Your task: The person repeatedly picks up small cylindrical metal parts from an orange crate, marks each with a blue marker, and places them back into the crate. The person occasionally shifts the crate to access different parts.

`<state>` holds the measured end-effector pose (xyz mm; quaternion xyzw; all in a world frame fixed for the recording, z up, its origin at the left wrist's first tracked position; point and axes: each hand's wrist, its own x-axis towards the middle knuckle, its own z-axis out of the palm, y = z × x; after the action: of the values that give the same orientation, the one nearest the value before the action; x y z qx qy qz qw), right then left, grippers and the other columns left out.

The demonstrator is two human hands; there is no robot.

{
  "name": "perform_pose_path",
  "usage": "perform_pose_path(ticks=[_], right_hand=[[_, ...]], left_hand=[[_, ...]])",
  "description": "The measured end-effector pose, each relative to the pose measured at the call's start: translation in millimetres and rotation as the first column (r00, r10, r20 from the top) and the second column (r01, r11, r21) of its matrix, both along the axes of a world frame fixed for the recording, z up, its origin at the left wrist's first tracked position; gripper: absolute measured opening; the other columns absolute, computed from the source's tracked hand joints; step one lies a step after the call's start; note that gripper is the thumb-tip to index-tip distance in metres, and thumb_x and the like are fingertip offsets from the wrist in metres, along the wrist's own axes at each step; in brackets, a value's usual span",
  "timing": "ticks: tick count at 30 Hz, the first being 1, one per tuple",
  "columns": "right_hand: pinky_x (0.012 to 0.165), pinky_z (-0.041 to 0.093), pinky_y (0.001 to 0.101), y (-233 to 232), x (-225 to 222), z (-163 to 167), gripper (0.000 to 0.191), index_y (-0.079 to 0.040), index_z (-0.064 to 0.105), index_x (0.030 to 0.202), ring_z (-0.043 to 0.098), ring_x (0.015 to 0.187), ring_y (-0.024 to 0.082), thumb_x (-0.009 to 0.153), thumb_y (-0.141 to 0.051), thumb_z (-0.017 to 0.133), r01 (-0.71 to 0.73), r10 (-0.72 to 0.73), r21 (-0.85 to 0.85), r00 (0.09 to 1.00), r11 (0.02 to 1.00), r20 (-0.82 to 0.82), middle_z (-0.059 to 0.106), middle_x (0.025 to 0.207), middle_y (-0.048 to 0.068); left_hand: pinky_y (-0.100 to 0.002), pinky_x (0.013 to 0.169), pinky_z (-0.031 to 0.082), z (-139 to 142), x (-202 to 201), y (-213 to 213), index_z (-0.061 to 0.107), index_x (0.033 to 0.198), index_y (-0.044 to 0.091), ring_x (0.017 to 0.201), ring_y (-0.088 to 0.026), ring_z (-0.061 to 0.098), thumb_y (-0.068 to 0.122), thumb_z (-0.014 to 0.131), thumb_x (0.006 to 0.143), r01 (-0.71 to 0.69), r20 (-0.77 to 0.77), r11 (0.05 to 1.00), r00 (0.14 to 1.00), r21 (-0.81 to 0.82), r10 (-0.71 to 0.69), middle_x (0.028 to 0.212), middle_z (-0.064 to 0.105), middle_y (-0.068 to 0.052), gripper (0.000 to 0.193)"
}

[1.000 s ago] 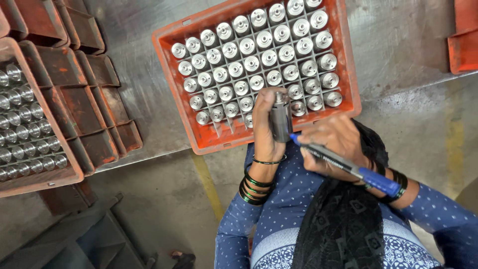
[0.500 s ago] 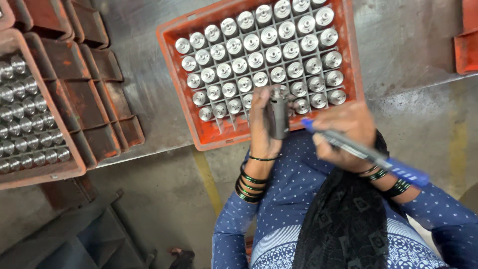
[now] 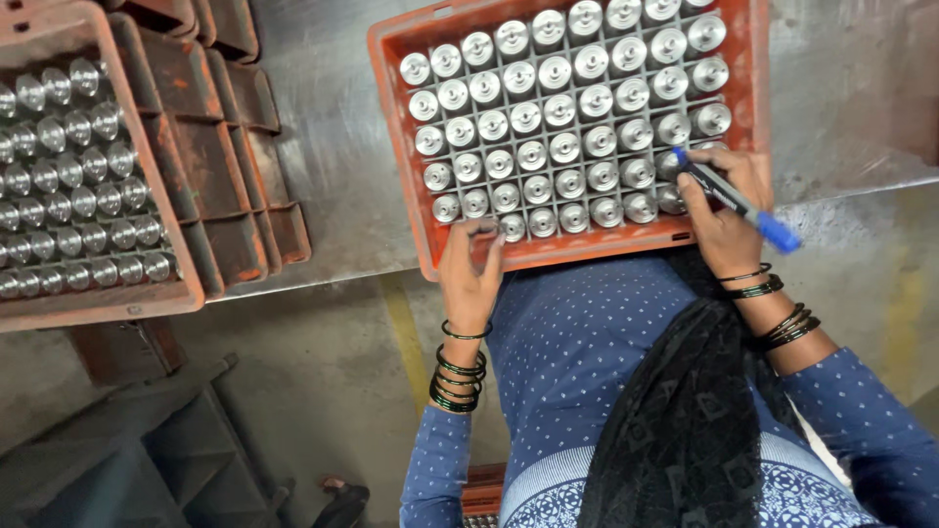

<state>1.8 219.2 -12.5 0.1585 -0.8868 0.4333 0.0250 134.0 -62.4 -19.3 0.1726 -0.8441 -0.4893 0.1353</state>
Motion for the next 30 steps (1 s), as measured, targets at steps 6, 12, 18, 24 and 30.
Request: perform_pose_path(ticks=[6, 12, 18, 24, 30], right_hand=[[0.105, 0.045, 0.0439, -4, -2, -9, 0.022, -0.006, 0.070, 0.121, 0.061, 0.115, 0.032, 0.101, -0.004, 0.079, -0.011, 0.105, 0.283, 0.942, 0.959, -0.318, 0.069, 0.118, 0.011], [0.106, 0.048, 0.0374, -7, -1, -11, 0.015, -0.004, 0.063, 0.121, 0.061, 0.116, 0.029, 0.110, -0.004, 0.073, 0.029, 0.002, 0.136, 0.976, 0.990, -0.219, 0.069, 0.122, 0.011], [0.095, 0.048, 0.0377, -30, -6, -1, 0.020, -0.003, 0.060, 0.119, 0.061, 0.106, 0.030, 0.108, -0.010, 0.076, -0.104, 0.122, 0.126, 0.983, 0.986, -0.137, 0.066, 0.113, 0.014], [0.088, 0.052, 0.0325, -102, -34, 17, 0.025, -0.004, 0.053, 0.120, 0.066, 0.096, 0.021, 0.103, -0.011, 0.069, -0.411, 0.424, -0.130, 0.902, 0.902, 0.087, 0.070, 0.114, 0.010], [0.092, 0.054, 0.0317, -168, -13, 30, 0.030, -0.002, 0.049, 0.121, 0.069, 0.105, 0.021, 0.101, -0.007, 0.070, -0.619, 0.661, -0.271, 0.745, 0.737, 0.095, 0.071, 0.115, 0.014]], left_hand=[[-0.039, 0.088, 0.050, 9, 7, -20, 0.061, 0.110, 0.003, 0.098, -0.033, 0.063, 0.010, 0.076, 0.091, -0.088, -0.031, 0.991, 0.996, -0.098, 0.086, 0.103, 0.065, -0.013, 0.026], [-0.038, 0.090, 0.051, 15, 15, -23, 0.065, 0.108, 0.004, 0.100, -0.030, 0.067, 0.010, 0.073, 0.094, -0.130, -0.050, 0.990, 0.990, 0.048, 0.133, 0.104, 0.068, -0.011, 0.017], [-0.036, 0.086, 0.053, 18, 12, -3, 0.065, 0.109, 0.004, 0.097, -0.027, 0.069, 0.013, 0.071, 0.096, -0.193, -0.093, 0.966, 0.973, 0.175, 0.211, 0.104, 0.071, -0.011, 0.016], [-0.035, 0.083, 0.053, 28, 28, 17, 0.062, 0.106, 0.001, 0.093, -0.029, 0.069, 0.014, 0.071, 0.097, -0.395, -0.068, 0.886, 0.904, 0.242, 0.421, 0.101, 0.069, -0.014, 0.018], [-0.035, 0.086, 0.054, 32, 51, 10, 0.064, 0.105, 0.002, 0.094, -0.026, 0.070, 0.014, 0.071, 0.097, -0.550, -0.097, 0.816, 0.815, 0.176, 0.571, 0.099, 0.071, -0.014, 0.015]])
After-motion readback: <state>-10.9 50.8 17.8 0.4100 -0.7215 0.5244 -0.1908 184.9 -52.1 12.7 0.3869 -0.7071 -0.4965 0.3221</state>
